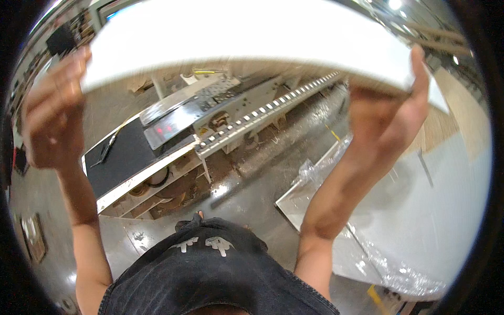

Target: The person repeatedly picks white rectangular sheets from a wrapped stack and places them onto a machine's conveyor belt. The person also handles a roll of white tape and places it on a circular platform.

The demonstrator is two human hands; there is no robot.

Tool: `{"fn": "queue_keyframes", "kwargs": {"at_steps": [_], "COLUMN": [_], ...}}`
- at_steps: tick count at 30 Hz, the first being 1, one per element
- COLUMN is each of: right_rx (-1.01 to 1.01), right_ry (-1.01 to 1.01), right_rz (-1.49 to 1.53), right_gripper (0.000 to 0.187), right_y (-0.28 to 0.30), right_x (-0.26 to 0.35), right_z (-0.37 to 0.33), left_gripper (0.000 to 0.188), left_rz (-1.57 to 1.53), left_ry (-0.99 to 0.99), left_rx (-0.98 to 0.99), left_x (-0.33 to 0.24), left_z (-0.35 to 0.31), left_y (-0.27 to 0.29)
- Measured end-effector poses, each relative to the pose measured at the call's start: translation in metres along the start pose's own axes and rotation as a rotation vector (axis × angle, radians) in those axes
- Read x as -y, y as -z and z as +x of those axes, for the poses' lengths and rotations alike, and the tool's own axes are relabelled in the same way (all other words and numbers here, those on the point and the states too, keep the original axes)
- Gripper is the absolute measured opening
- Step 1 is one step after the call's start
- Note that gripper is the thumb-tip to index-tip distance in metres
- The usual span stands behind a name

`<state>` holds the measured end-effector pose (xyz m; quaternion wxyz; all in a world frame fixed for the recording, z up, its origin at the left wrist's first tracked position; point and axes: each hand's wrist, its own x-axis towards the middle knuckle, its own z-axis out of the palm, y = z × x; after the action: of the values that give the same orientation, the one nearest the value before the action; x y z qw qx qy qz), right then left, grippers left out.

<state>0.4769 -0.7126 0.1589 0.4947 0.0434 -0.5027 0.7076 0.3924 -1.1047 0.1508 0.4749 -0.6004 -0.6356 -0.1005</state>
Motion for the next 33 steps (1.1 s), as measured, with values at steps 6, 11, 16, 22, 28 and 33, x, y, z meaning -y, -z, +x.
{"fn": "queue_keyframes", "kwargs": {"at_steps": [6,11,16,22,28,33], "right_rx": [0.009,0.137,0.171,0.082,0.65,0.68], "right_ry": [-0.689,-1.124,-1.502,-1.509,-1.377,-0.752], "right_rz": [0.367,0.207,0.263,0.421,-0.121,-0.256], "right_gripper": [0.052,0.062,0.055,0.045,0.048,0.037], "right_y": [-0.029,-0.026,-0.033,-0.059,-0.015,0.004], "right_x": [-0.158,-0.296,-0.397,-0.482,-0.366,-0.224], "right_z": [-0.171,-0.315,-0.38,-0.375,-0.307,-0.188], "left_gripper": [0.118,0.064,0.049,0.043,0.041,0.048], "left_rz": [-0.914,-1.021,-0.756,-0.6,-0.477,0.375], "left_ry": [1.478,2.177,2.314,2.263,2.217,1.966], "left_rx": [-0.563,-0.756,-0.936,-1.036,-1.003,0.115], "left_x": [-0.102,-0.184,-0.209,-0.138,-0.114,-0.075], "left_z": [-0.202,-0.419,-0.507,-0.536,-0.583,-0.54], "left_y": [-0.009,-0.039,-0.039,-0.099,-0.155,-0.162]}}
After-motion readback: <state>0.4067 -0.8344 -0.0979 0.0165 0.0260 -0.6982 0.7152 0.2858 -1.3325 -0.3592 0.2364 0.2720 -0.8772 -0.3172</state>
